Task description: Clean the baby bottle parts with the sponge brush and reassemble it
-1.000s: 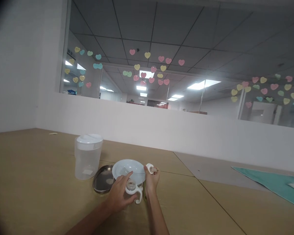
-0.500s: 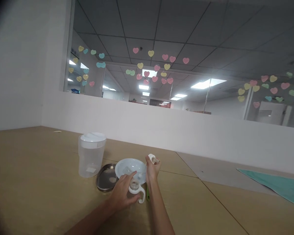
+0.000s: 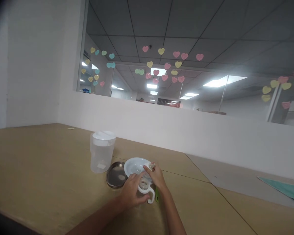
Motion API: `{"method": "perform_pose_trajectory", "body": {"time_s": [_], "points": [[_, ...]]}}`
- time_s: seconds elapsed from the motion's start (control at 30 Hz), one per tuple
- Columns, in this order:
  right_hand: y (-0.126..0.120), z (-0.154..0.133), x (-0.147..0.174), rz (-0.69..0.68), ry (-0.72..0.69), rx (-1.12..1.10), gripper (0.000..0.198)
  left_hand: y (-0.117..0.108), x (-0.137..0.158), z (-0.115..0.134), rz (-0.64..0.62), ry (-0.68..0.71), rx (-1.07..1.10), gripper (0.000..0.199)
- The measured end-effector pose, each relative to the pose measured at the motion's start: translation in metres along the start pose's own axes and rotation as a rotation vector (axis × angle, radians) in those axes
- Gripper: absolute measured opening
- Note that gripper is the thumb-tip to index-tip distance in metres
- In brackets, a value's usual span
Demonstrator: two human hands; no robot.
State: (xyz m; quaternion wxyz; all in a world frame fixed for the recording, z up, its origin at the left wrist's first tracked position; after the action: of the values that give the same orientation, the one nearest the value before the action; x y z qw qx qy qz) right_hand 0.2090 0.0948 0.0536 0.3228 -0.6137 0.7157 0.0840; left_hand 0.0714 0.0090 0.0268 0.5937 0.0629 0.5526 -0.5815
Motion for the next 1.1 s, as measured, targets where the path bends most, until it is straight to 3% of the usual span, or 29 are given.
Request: {"method": "perform_pose_trajectory", "body": {"time_s": [0.13,0.3,0.57,0.7,0.87,1.1], "points": [[0.004,0.0,0.007,-0.029,0.03,-0.098,0.042,0.001,0.0,-0.001,0.003,-0.001,0.017,0.076],[-0.005,0.002,0.015,0.096,0.018,-0.222,0.046,0.002,0.0,-0.003,-0.015,-0.019,0.024,0.076],[-0.025,0.006,0.022,0.24,-0.099,0.038,0.031,0.003,0.002,-0.003,-0.011,-0.022,0.025,0.075],[-0.023,0.002,0.025,0.169,-0.122,0.248,0.021,0.002,0.003,-0.002,0.003,-0.007,0.027,0.074],[-0.016,-0.004,0.03,0.068,-0.144,0.459,0.026,0.001,0.003,-0.002,-0.003,-0.001,0.021,0.073],[-0.011,-0.016,0.031,0.064,-0.354,0.537,0.032,0.003,0.002,-0.003,-0.007,-0.01,0.006,0.076]]}}
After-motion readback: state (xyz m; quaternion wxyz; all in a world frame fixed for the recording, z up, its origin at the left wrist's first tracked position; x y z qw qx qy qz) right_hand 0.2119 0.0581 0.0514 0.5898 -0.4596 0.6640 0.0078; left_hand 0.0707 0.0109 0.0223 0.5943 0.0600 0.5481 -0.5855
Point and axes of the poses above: each hand's wrist, its own x-axis away from the middle knuckle, its own y-axis out of the palm, z = x × y, the point moved 6 cm from there along -x, towards the middle knuckle, and after that the axes turned 2 degrees about -y, right-handed, at the moved point
